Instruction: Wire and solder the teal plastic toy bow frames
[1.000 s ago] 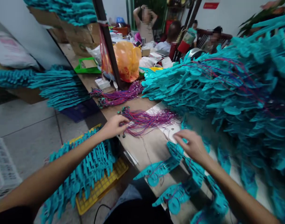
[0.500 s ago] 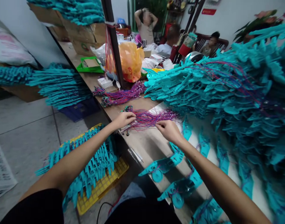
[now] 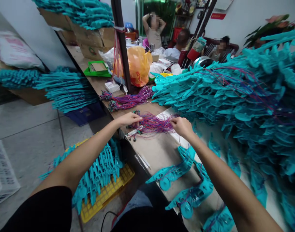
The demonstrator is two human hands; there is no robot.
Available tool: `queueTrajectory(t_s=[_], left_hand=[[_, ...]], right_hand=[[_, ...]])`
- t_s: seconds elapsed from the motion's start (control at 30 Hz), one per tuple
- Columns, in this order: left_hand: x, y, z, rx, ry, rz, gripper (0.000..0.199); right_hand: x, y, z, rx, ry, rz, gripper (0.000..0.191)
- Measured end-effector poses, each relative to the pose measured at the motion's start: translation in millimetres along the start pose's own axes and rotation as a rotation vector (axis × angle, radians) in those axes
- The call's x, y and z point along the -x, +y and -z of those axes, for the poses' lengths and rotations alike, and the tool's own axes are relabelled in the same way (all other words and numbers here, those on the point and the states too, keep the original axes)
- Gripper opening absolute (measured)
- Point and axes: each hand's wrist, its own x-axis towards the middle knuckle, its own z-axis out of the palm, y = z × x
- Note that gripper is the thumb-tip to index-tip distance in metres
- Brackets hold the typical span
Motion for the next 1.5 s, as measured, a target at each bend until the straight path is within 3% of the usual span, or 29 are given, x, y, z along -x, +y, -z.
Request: queueTrajectory(t_s=[0.07, 0.1, 0.2, 0.23, 0.27, 0.3, 0.43, 0.53, 0.63, 0.87, 0.97, 1.03, 1.17, 1.37, 1.5], left_hand=[[2, -2, 7.4, 0.052, 0.077, -0.031, 0.039], [2, -3, 10.1, 0.083, 0.178, -0.044, 0.039], [6, -3, 7.5, 0.054, 0.682, -0.065, 0.037], [10, -3, 2.0, -0.016, 0.811, -0.078, 0.032], [16, -4, -5.7, -0.109, 0.865, -0.097, 0.029], [22, -5, -15.2, -0.214, 0.834, -0.126, 0.026], [44, -14, -56.4, -0.584, 0.392, -0.185, 0.024], [45, -17, -73.4, -0.658, 0.329, -0.141, 0.028], [42, -15, -74.3, -0.614, 0.336, -0.131, 0.023], [57, -15, -52.5, -0.615, 0.231, -0.239, 0.02], [53, -15, -48.2, -0.634, 0.321, -0.188, 0.031], [45, -14, -48.1, -0.688, 0.365, -0.157, 0.04], [31, -8, -39.9, -0.693, 0.3, -0.117, 0.023], [31, 23, 13.6, -0.581, 0.378, -0.144, 0.034], [28, 59, 43.1, -0.641, 0.285, -0.193, 0.036]], right_hand=[[0, 2, -3, -0.034, -0.02, 0.028, 0.029], [1, 3, -3, -0.05, -0.03, 0.048, 0.028], [5, 8, -4, -0.087, -0.052, 0.094, 0.026], [6, 11, -4, -0.092, -0.055, 0.103, 0.026], [7, 14, -4, -0.097, -0.057, 0.107, 0.025], [8, 16, -5, -0.106, -0.055, 0.11, 0.025], [11, 23, -7, -0.153, -0.037, 0.108, 0.025], [14, 24, -7, -0.186, -0.022, 0.115, 0.026], [20, 26, -6, -0.223, -0.025, 0.143, 0.027], [32, 27, -19, -0.168, -0.155, 0.222, 0.025], [35, 18, -24, -0.065, -0.191, 0.253, 0.024], [37, 10, -21, 0.026, -0.185, 0.251, 0.025], [41, 0, -4, 0.196, -0.112, 0.244, 0.029], [41, -12, 5, 0.322, -0.017, 0.303, 0.032], [33, -22, -11, 0.285, -0.051, 0.381, 0.032]])
